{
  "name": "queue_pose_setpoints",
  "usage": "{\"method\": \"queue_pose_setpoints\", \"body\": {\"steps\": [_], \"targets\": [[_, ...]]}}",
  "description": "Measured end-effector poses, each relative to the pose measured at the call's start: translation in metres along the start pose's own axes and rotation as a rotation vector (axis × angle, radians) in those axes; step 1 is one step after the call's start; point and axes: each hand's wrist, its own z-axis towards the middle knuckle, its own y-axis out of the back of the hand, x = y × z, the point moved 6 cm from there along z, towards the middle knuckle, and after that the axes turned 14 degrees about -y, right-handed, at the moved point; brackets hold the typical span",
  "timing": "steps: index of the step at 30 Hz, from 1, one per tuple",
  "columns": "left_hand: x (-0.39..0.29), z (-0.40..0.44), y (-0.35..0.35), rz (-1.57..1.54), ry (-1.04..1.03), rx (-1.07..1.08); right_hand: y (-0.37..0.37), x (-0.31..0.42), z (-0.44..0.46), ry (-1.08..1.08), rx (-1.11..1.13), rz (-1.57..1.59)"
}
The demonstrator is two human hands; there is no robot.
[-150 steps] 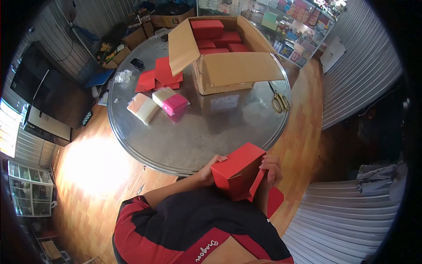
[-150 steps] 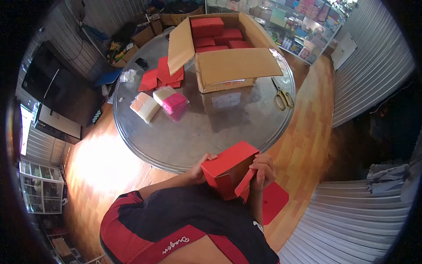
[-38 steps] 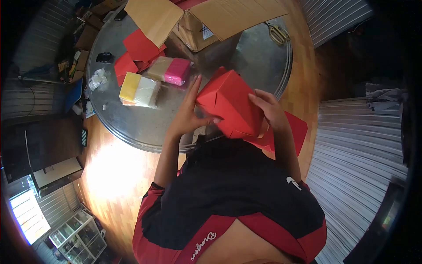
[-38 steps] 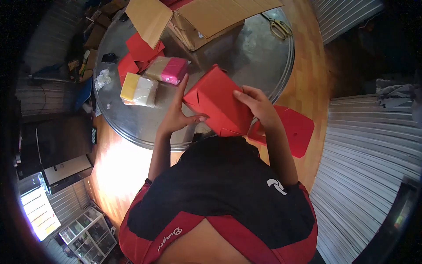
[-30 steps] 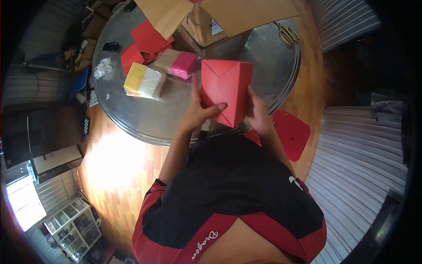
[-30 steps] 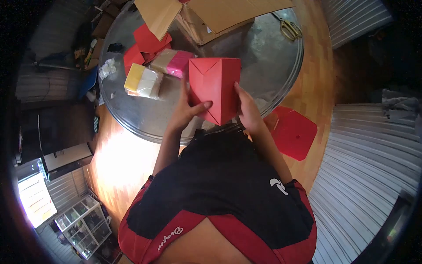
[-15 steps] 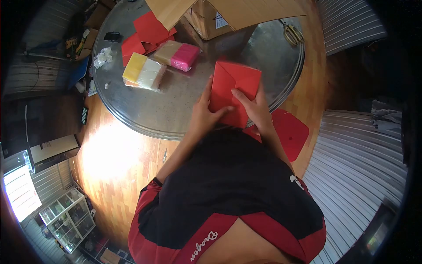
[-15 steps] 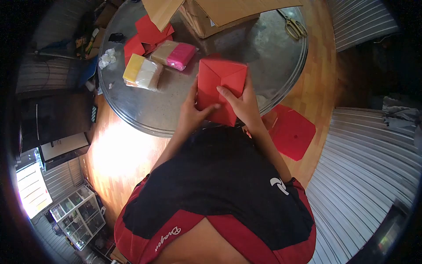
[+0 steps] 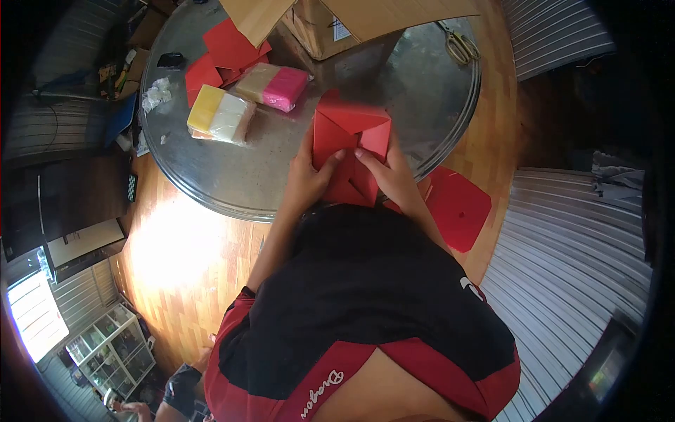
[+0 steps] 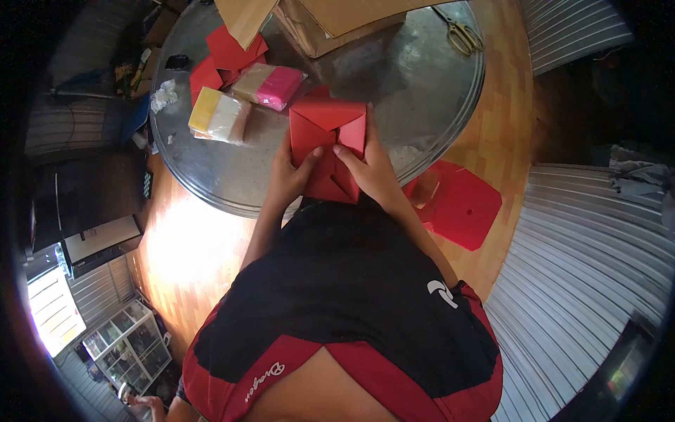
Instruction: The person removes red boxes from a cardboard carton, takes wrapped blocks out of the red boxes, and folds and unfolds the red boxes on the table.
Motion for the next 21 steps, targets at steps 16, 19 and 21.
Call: {"method": "queue_pose_setpoints", "body": {"steps": [16, 19, 21], "targets": [[0.017, -0.006, 0.006, -0.078, -0.052, -0.194, -0.018, 0.012, -0.015, 0.117, 0.161, -0.213], [0.011, -0.008, 0.004, -0.108, -0.038, -0.174, -0.015, 0.016, -0.019, -0.041, 0.269, -0.146], [0.006, -0.009, 0.003, -0.115, -0.040, -0.194, -0.013, 0.015, -0.018, -0.060, 0.283, -0.137]]}}
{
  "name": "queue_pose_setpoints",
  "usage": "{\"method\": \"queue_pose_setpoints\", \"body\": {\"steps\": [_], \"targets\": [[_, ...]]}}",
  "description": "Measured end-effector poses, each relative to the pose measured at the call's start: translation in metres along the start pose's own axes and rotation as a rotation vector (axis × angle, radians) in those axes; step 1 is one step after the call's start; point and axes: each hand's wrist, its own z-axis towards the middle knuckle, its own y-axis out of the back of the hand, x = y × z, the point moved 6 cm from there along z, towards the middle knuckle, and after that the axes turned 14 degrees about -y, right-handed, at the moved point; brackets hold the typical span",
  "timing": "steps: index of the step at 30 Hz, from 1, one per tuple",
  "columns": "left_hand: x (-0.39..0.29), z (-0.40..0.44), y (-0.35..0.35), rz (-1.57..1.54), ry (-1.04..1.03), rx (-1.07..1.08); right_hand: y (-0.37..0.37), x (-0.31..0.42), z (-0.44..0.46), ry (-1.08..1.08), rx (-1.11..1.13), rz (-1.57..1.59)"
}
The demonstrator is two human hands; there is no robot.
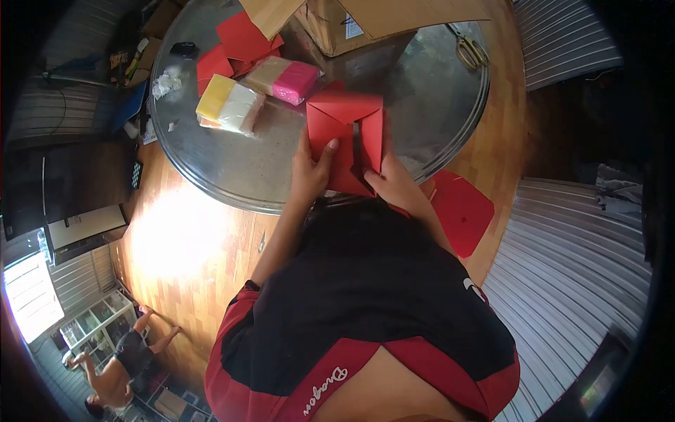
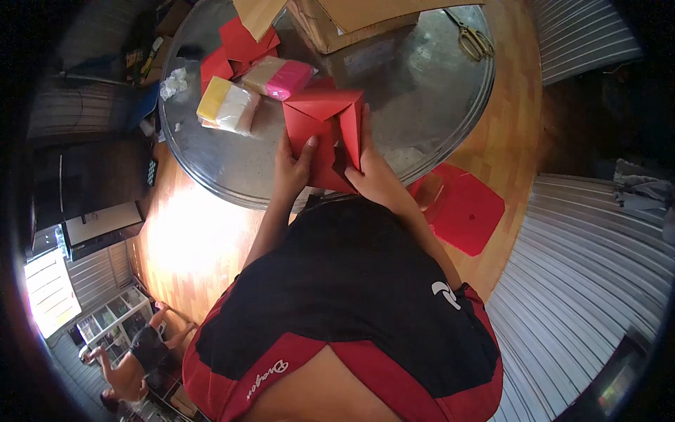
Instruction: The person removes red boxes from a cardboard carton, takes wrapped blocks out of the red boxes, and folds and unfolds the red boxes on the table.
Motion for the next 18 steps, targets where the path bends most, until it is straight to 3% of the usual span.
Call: {"method": "queue_pose_setpoints", "body": {"steps": [8, 16, 18], "targets": [[-0.003, -0.004, -0.001, 0.061, 0.027, -0.185, 0.016, -0.010, -0.010, 0.116, -0.104, 0.141], [-0.035, -0.016, -0.034, 0.104, -0.086, -0.313, 0.017, -0.050, -0.015, 0.015, -0.105, 0.259], [-0.034, -0.024, -0.047, 0.052, -0.109, -0.290, 0.030, -0.054, -0.021, 0.057, -0.201, 0.099]]}}
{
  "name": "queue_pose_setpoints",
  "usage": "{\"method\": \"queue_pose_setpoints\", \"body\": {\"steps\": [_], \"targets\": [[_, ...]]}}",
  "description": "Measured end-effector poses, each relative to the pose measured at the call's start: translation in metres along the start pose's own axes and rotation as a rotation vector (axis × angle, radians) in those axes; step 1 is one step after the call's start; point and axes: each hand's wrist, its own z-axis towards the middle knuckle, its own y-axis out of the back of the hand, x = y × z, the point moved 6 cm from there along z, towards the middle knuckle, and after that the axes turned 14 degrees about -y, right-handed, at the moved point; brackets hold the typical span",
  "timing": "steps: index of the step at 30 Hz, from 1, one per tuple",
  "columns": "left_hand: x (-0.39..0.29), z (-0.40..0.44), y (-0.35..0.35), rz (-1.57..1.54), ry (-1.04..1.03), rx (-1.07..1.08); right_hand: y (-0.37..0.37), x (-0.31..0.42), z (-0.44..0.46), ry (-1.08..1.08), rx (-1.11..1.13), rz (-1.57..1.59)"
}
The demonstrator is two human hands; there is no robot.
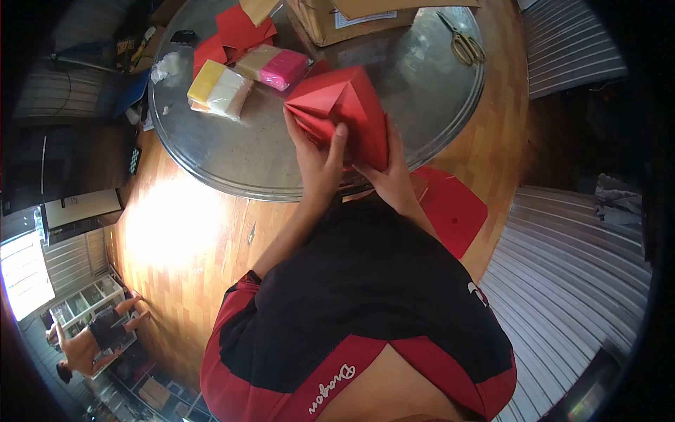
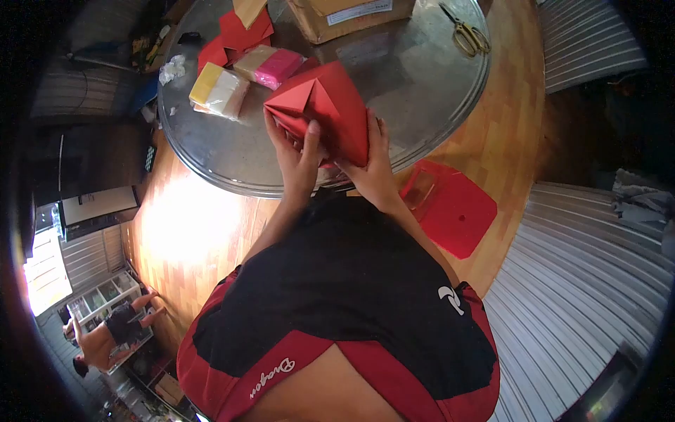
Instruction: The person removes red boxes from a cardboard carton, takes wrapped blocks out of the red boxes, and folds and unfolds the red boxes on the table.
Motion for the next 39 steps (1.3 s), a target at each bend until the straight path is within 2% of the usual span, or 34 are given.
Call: {"method": "queue_pose_setpoints", "body": {"steps": [1, 3, 5, 8, 12, 14, 15, 17, 19, 20, 21, 22, 23, 24, 25, 26, 28, 29, 30, 31, 34, 36, 37, 39], "targets": [[-0.001, -0.004, -0.006, -0.057, -0.011, 0.019, 0.008, 0.000, -0.002, 0.057, -0.088, -0.160], [-0.004, -0.007, -0.016, -0.009, -0.044, 0.052, 0.016, -0.003, -0.006, 0.074, -0.115, -0.164], [0.002, -0.008, -0.025, 0.022, 0.006, 0.105, 0.024, -0.005, -0.011, 0.093, -0.148, -0.168], [-0.016, -0.008, -0.041, -0.166, 0.001, 0.219, 0.043, -0.014, -0.013, 0.059, -0.229, -0.105], [-0.022, -0.011, -0.052, -0.150, -0.104, 0.347, 0.055, -0.031, -0.014, -0.044, -0.192, 0.074], [-0.032, -0.019, -0.060, -0.399, 0.059, 0.427, 0.056, -0.035, -0.012, -0.088, -0.179, 0.155], [-0.028, -0.020, -0.059, -0.397, 0.059, 0.424, 0.059, -0.038, -0.009, -0.159, -0.209, 0.201], [-0.034, -0.025, -0.056, -0.153, -0.360, 0.517, 0.060, -0.029, -0.009, -0.225, -0.225, 0.241], [-0.036, -0.028, -0.054, -0.121, -0.446, 0.517, 0.046, -0.015, -0.016, -0.420, -0.046, 0.550], [-0.040, -0.029, -0.052, -0.097, -0.530, 0.527, 0.042, -0.020, -0.012, -0.417, -0.027, 0.544], [-0.037, -0.028, -0.048, -0.083, -0.532, 0.513, 0.035, -0.028, -0.008, -0.415, 0.087, 0.604], [-0.034, -0.026, -0.045, -0.069, -0.527, 0.520, 0.025, -0.027, -0.005, -0.415, 0.201, 0.662], [-0.031, -0.025, -0.042, -0.055, -0.520, 0.527, 0.019, -0.027, -0.004, -0.416, 0.219, 0.654], [-0.025, -0.024, -0.037, -0.044, -0.519, 0.512, 0.018, -0.021, -0.005, -0.297, 0.129, 0.622], [-0.007, -0.019, -0.027, -0.152, -0.330, 0.400, 0.019, -0.013, -0.005, -0.178, 0.040, 0.590], [0.014, -0.016, -0.018, -0.260, -0.143, 0.286, 0.015, -0.010, -0.004, -0.179, 0.055, 0.585], [0.052, -0.018, -0.002, -0.477, 0.229, 0.054, 0.006, 0.010, -0.003, -0.020, 0.142, 0.421], [0.049, -0.014, 0.003, -0.585, 0.415, -0.063, 0.004, 0.014, -0.003, -0.021, 0.150, 0.418], [0.036, -0.012, 0.007, -0.738, 0.495, -0.177, -0.001, 0.021, -0.004, 0.042, 0.136, 0.112], [0.034, -0.009, 0.013, -0.740, 0.492, -0.185, -0.008, 0.027, -0.005, 0.107, 0.120, -0.194], [0.044, -0.004, 0.036, -0.891, 0.566, -0.299, -0.022, 0.034, -0.001, 0.102, 0.139, -0.194], [0.050, 0.000, 0.052, -0.617, 0.365, -0.059, -0.029, 0.038, 0.004, 0.086, 0.112, -0.295], [0.046, 0.004, 0.058, -0.618, 0.360, -0.071, -0.032, 0.039, 0.008, 0.069, 0.075, -0.390], [0.023, 0.018, 0.073, -0.323, 0.121, 0.029, -0.044, 0.044, 0.011, 0.051, 0.069, -0.417]]}}
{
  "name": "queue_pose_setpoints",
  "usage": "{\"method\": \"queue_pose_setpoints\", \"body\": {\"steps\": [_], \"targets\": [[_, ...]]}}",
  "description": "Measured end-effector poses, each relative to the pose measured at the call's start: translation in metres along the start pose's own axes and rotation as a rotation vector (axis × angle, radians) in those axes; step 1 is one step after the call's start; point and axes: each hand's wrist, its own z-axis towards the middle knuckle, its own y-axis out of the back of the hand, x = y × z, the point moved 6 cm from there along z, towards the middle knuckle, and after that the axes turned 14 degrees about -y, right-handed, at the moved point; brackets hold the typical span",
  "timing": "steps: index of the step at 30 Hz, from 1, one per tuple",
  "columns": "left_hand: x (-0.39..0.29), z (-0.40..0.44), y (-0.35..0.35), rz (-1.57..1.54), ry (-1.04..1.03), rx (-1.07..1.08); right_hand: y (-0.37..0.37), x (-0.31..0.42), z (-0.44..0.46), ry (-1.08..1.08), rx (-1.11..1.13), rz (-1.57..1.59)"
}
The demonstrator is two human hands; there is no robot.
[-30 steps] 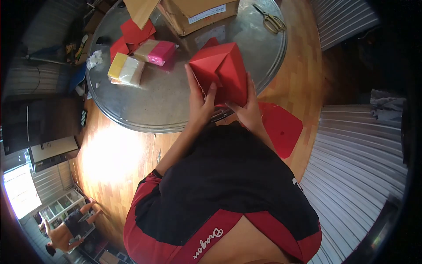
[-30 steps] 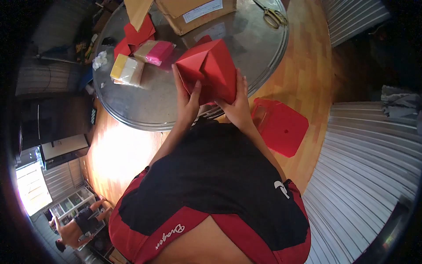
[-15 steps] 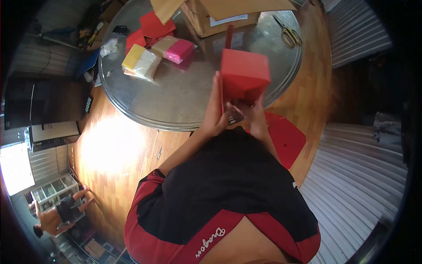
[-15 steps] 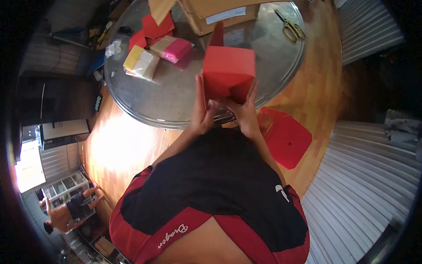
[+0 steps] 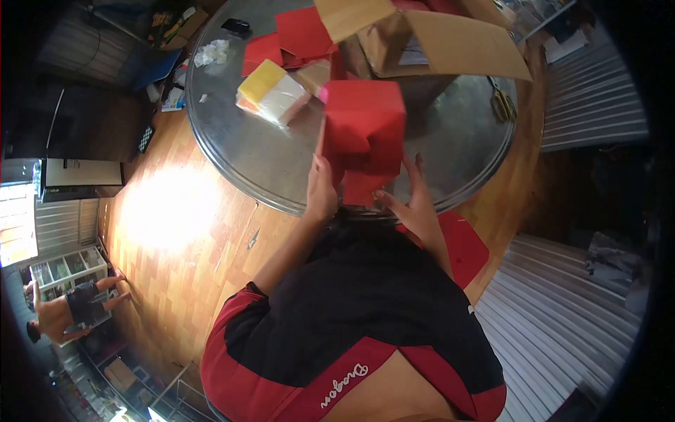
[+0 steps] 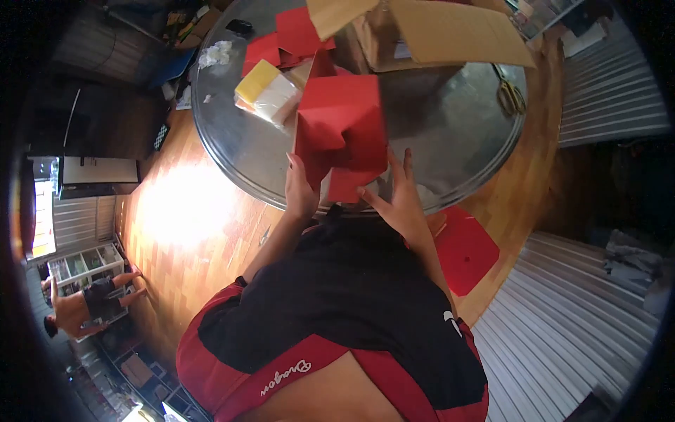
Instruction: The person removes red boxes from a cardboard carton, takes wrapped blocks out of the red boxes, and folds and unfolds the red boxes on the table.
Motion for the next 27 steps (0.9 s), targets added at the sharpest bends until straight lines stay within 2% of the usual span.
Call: {"method": "queue_pose_setpoints", "body": {"steps": [1, 3, 5, 7, 8, 9, 11, 15, 16, 18, 19, 21, 22, 24, 25, 26, 27], "targets": [[-0.006, 0.007, 0.007, 0.001, -0.001, -0.016, -0.005, 0.005, 0.004, -0.026, -0.009, -0.020], [-0.037, 0.019, 0.007, 0.171, -0.317, 0.249, -0.017, 0.022, 0.015, -0.035, -0.034, 0.042], [-0.049, 0.024, 0.014, 0.245, -0.379, 0.299, -0.039, 0.038, 0.023, -0.048, -0.060, 0.103], [-0.063, 0.024, 0.020, 0.373, -0.527, 0.393, -0.048, 0.054, 0.024, 0.065, -0.341, 0.343], [-0.069, 0.024, 0.022, 0.428, -0.610, 0.416, -0.053, 0.054, 0.027, 0.093, -0.389, 0.446], [-0.074, 0.026, 0.029, 0.414, -0.614, 0.389, -0.060, 0.055, 0.030, 0.092, -0.350, 0.558], [-0.085, 0.026, 0.037, 0.539, -0.743, 0.500, -0.075, 0.052, 0.038, 0.060, -0.197, 0.774], [-0.075, 0.048, 0.075, 0.684, -0.657, 0.404, -0.111, 0.049, 0.058, -0.078, 0.184, 0.953], [-0.073, 0.058, 0.089, 0.744, -0.635, 0.366, -0.118, 0.050, 0.064, -0.100, 0.244, 0.963], [-0.078, 0.076, 0.121, 0.685, -0.449, 0.248, -0.132, 0.048, 0.074, -0.130, 0.329, 0.928], [-0.078, 0.081, 0.137, 0.692, -0.450, 0.244, -0.138, 0.048, 0.079, -0.140, 0.362, 0.909], [-0.063, 0.087, 0.158, 0.643, -0.303, 0.485, -0.150, 0.050, 0.086, -0.143, 0.389, 0.898], [-0.059, 0.087, 0.165, 0.642, -0.301, 0.476, -0.155, 0.052, 0.089, -0.158, 0.405, 1.000], [-0.048, 0.081, 0.184, 0.657, -0.231, 0.347, -0.166, 0.058, 0.088, -0.191, 0.437, 1.097], [-0.044, 0.081, 0.192, 0.654, -0.130, 0.258, -0.174, 0.070, 0.088, -0.173, 0.524, 1.224], [-0.043, 0.079, 0.194, 0.666, -0.123, 0.248, -0.181, 0.079, 0.090, -0.150, 0.614, 1.353], [-0.042, 0.076, 0.208, 0.647, -0.044, 0.033, -0.188, 0.081, 0.095, -0.154, 0.630, 1.357]]}}
